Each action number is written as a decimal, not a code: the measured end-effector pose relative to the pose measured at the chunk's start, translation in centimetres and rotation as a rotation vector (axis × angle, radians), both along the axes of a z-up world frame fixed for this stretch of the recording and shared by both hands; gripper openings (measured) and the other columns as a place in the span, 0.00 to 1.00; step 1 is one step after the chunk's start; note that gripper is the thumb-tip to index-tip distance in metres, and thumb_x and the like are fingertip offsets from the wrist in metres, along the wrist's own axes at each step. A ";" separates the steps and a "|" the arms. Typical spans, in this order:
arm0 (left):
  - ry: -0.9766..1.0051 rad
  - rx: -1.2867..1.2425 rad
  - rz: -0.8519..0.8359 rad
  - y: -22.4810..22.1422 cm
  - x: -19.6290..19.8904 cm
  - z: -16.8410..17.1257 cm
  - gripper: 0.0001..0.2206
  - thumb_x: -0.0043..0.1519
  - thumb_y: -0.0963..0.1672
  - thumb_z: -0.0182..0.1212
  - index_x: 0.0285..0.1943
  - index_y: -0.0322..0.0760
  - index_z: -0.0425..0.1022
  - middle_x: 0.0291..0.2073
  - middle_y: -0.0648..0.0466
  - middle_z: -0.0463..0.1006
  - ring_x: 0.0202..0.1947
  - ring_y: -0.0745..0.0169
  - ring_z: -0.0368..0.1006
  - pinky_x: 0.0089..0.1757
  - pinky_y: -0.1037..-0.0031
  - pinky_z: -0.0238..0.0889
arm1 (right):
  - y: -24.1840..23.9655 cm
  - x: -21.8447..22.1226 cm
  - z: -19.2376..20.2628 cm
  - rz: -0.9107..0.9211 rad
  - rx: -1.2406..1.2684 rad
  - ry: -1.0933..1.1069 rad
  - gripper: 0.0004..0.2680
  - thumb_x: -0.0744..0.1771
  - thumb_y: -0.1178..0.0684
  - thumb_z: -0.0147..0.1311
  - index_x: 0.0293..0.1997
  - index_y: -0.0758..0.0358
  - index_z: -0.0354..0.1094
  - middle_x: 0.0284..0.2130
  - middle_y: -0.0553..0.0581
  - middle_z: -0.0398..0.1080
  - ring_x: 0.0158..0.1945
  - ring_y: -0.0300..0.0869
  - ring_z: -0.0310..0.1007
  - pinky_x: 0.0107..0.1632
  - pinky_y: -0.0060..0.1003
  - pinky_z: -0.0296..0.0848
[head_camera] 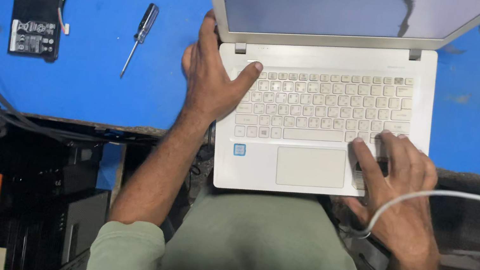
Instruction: The person uses a screwdriver to remove screws from the bottom of a white laptop. They then use a toothbrush to clean the vents and edges. Finally, they open the laptop and press keys on the keyboard.
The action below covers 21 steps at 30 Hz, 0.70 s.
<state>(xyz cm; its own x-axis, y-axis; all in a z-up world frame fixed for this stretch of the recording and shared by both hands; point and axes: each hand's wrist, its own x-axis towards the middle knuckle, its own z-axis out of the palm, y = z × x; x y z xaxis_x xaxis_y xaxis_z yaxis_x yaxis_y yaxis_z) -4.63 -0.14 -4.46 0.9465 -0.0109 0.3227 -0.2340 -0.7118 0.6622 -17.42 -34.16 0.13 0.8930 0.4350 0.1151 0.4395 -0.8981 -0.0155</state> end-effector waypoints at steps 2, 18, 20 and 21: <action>-0.035 -0.077 -0.031 0.1 -0.3 0.3 0.45 0.59 0.45 0.72 0.77 0.26 0.39 0.60 0.39 0.71 0.62 0.46 0.71 0.61 0.44 0.51 | -0.7 -0.1 -0.9 -0.093 0.008 -0.046 0.33 0.57 0.40 0.72 0.69 0.51 0.63 0.66 0.66 0.56 0.71 0.56 0.54 0.71 0.61 0.54; -0.090 -0.281 -0.134 1.2 0.5 -1.1 0.34 0.70 0.42 0.62 0.80 0.23 0.47 0.62 0.35 0.75 0.67 0.43 0.74 0.67 0.52 0.65 | -3.3 -0.8 -1.4 -0.038 0.259 -0.302 0.23 0.64 0.31 0.63 0.53 0.61 0.76 0.53 0.58 0.71 0.60 0.50 0.68 0.65 0.54 0.61; -0.062 -0.321 -0.141 1.1 0.6 -1.1 0.35 0.70 0.44 0.62 0.80 0.23 0.45 0.62 0.35 0.75 0.66 0.44 0.74 0.67 0.52 0.65 | -3.6 -0.9 -0.8 -0.023 0.283 -0.335 0.23 0.64 0.32 0.64 0.52 0.62 0.76 0.52 0.58 0.71 0.58 0.50 0.70 0.63 0.53 0.62; -0.041 -0.351 -0.146 1.2 0.5 -1.0 0.35 0.70 0.45 0.63 0.80 0.23 0.45 0.62 0.35 0.75 0.65 0.45 0.75 0.66 0.53 0.66 | -3.7 -0.8 -0.6 -0.037 0.289 -0.352 0.23 0.64 0.32 0.64 0.53 0.62 0.75 0.52 0.58 0.71 0.59 0.50 0.70 0.64 0.53 0.62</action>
